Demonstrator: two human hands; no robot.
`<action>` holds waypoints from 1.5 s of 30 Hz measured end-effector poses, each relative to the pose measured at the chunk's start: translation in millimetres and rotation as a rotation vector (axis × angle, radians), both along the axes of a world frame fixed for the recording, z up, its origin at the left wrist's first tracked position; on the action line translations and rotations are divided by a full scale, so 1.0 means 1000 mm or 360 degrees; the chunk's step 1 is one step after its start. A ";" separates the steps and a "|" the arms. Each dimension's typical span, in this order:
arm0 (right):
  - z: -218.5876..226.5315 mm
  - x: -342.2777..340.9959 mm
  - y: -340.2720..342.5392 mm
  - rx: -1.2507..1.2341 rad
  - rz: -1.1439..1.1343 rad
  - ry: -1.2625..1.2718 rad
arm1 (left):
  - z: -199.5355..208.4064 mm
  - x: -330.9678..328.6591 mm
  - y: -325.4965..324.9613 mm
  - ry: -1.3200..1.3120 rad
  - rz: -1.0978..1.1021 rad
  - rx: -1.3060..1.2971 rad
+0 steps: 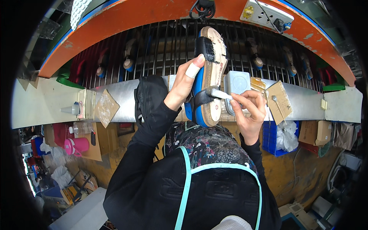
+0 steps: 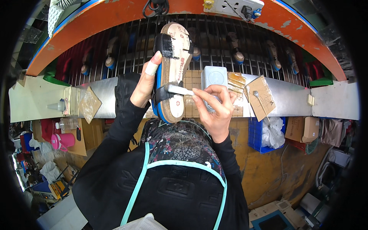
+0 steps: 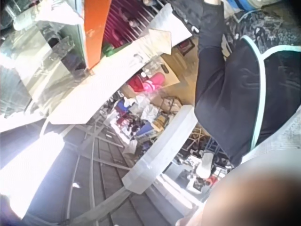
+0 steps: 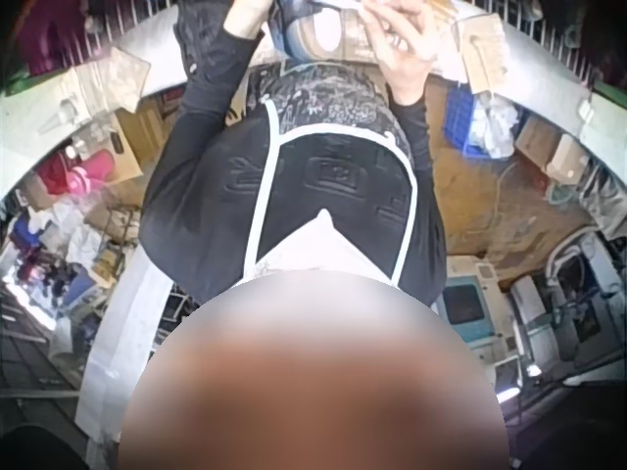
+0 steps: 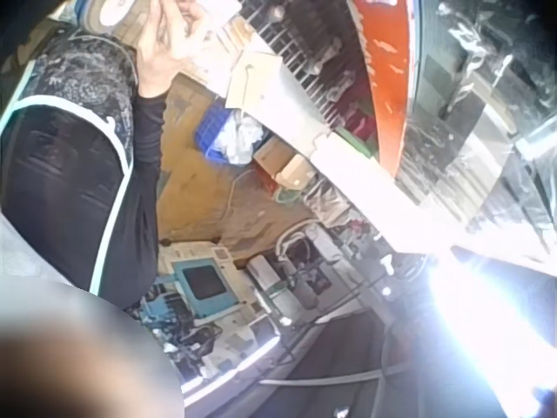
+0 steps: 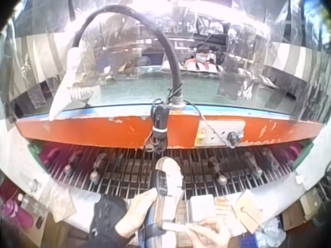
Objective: The person cleans a blue and black sandal using a small brush and a white cleaning solution. They repeatedly dip the brush into the solution and scrub the sandal's sole and straps, then place the sandal on a conveyor belt.
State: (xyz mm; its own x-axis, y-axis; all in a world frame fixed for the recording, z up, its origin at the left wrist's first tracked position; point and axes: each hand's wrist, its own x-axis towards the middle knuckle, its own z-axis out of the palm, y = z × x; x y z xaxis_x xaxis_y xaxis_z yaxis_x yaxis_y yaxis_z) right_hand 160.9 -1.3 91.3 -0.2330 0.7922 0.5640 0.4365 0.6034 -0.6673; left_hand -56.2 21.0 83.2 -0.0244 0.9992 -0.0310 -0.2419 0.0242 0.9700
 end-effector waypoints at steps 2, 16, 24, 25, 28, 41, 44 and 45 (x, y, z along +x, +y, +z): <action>-0.001 0.001 -0.002 -0.0009 0.0007 0.0012 | 0.000 0.001 0.001 -0.0045 0.0007 -0.0016; 0.010 0.003 0.023 0.0088 -0.0002 0.0138 | 0.000 0.004 -0.005 -0.0292 -0.0128 -0.0040; -0.002 0.001 -0.007 -0.0467 0.0298 0.0215 | -0.007 -0.011 -0.013 -0.0188 0.0224 -0.0046; -0.002 0.004 -0.012 -0.0540 0.0369 0.0270 | -0.007 -0.015 -0.014 -0.0101 0.0296 -0.0075; -0.001 0.007 -0.024 -0.0549 0.0317 0.0161 | -0.009 -0.023 -0.018 -0.0030 0.0414 -0.0045; -0.001 -0.021 -0.015 -0.0144 0.0102 -0.0155 | -0.010 -0.029 -0.022 0.0134 0.0549 -0.0018; -0.004 -0.025 -0.012 -0.0017 0.0074 -0.0141 | -0.011 -0.028 -0.022 0.0156 0.0546 -0.0031; -0.005 -0.026 -0.010 0.0029 0.0070 -0.0130 | -0.011 -0.030 -0.022 0.0123 0.0523 -0.0060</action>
